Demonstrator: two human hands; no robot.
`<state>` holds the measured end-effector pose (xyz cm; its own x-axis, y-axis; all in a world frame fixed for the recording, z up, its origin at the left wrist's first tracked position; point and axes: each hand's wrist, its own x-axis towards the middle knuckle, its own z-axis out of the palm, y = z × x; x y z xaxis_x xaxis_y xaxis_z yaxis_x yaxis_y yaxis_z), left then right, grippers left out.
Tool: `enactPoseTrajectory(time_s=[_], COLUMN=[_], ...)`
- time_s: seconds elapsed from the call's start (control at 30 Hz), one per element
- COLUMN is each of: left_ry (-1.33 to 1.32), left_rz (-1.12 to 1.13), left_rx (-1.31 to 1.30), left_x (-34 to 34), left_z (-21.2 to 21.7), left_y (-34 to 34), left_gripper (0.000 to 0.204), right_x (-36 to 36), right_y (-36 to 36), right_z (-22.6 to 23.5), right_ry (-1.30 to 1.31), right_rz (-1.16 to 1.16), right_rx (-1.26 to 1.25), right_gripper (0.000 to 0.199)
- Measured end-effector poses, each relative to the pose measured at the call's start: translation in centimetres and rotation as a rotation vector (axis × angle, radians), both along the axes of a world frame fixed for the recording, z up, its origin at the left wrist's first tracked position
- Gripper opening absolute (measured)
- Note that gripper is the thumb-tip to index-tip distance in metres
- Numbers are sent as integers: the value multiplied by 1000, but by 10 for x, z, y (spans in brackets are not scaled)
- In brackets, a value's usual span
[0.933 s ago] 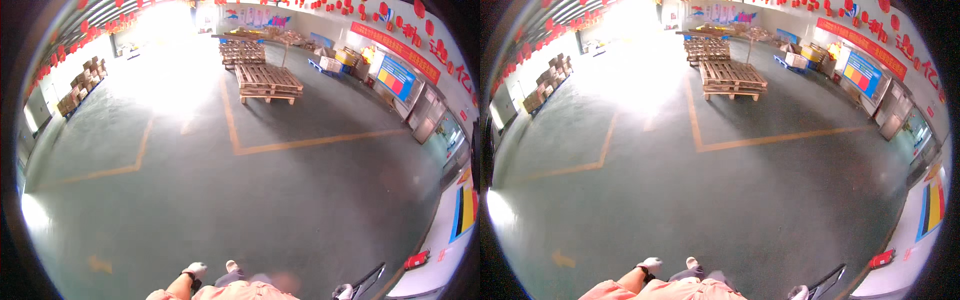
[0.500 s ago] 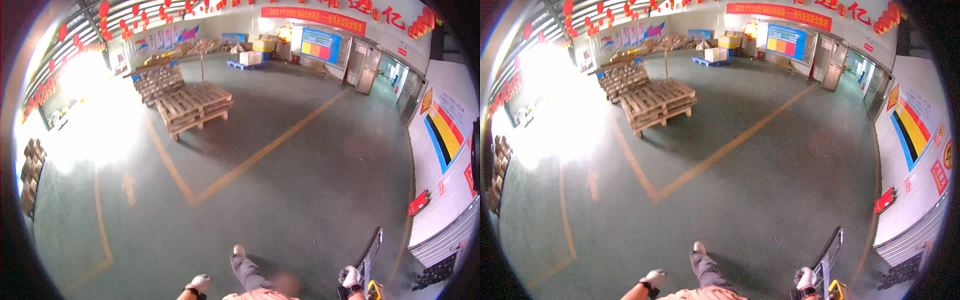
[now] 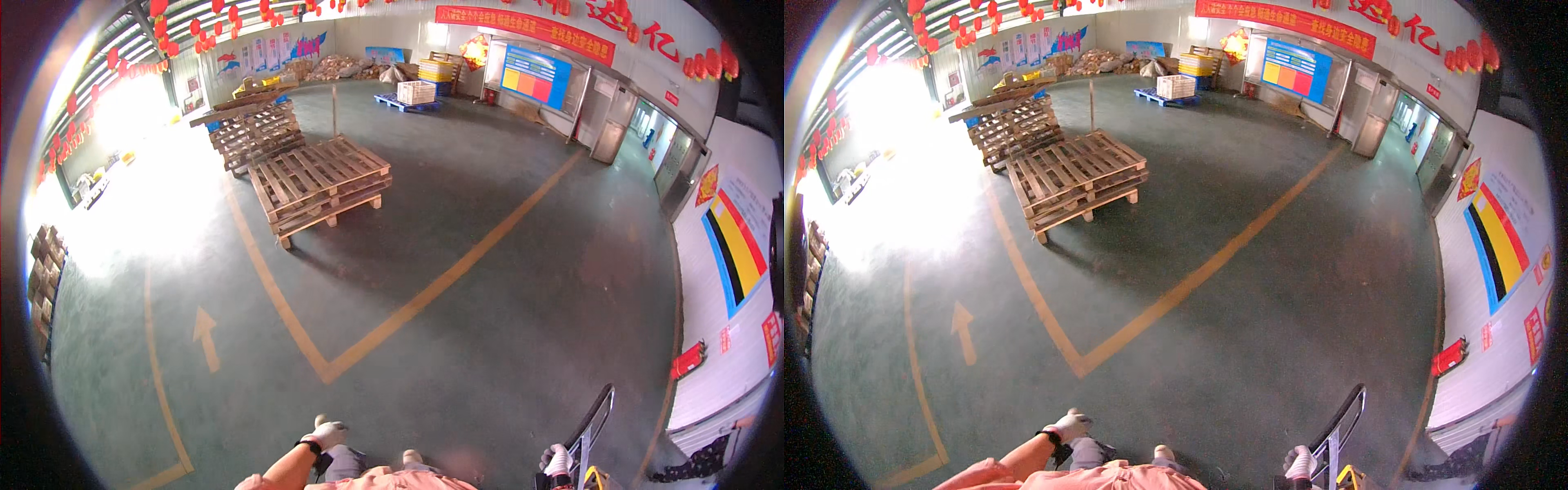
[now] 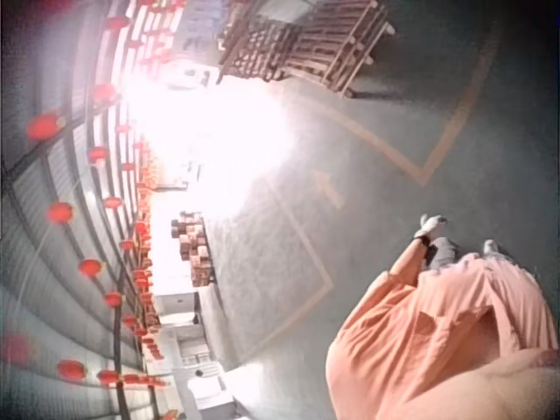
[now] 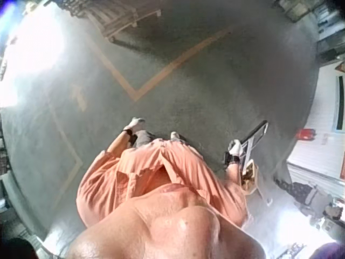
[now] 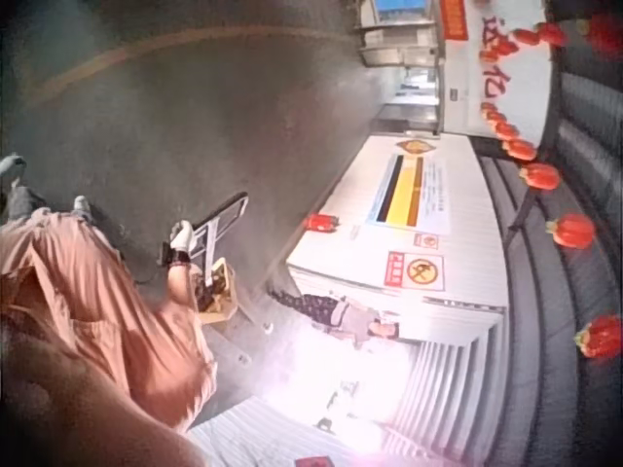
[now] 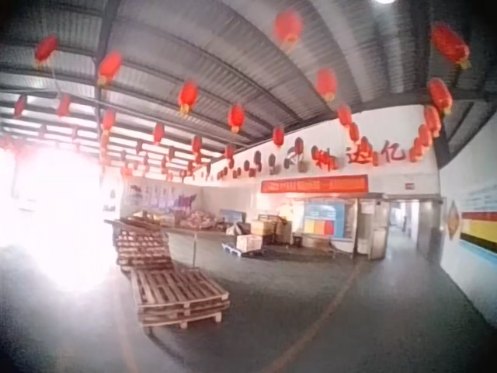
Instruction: Transporting large bags using a pallet jack in a warehouse or manufacturing facility.
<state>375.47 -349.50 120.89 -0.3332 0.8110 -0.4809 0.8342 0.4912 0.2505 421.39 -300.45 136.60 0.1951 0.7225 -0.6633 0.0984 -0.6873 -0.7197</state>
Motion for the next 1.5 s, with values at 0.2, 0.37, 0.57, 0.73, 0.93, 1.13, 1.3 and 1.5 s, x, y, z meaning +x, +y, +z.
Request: enactPoseTrajectory(time_s=[0.2,0.37,0.57,0.73,0.93,1.13,1.3,1.5], left_ry=[-475,-570,-520,-195,-94,-229,-272,-471], left_rz=[6,-37,-371,-799,-1498,-1685,-1896,-2027], left_rx=[110,108,233,619,631,388,150,606], left_x=[-131,-243,-274,-233,-165,-78,-15,25], left_z=[69,143,196,302,366,436,519,600], left_y=[129,151,219,207,134,26,-48,-96], left_gripper=[32,37,66,83,82,13,49,50], right_x=[-85,-239,-355,-408,-382,-297,-233,-204], right_y=[-53,-158,-286,-410,-556,-686,-770,-807], right_z=[-35,8,50,82,181,283,345,416], right_ry=[-131,-709,-764,-881,-976,-1073,-1229,-1555], right_rz=[24,203,191,260,349,377,221,-168], right_rx=[335,565,433,382,391,436,569,719], right_gripper=[12,35,33,34,18,17,29,44])
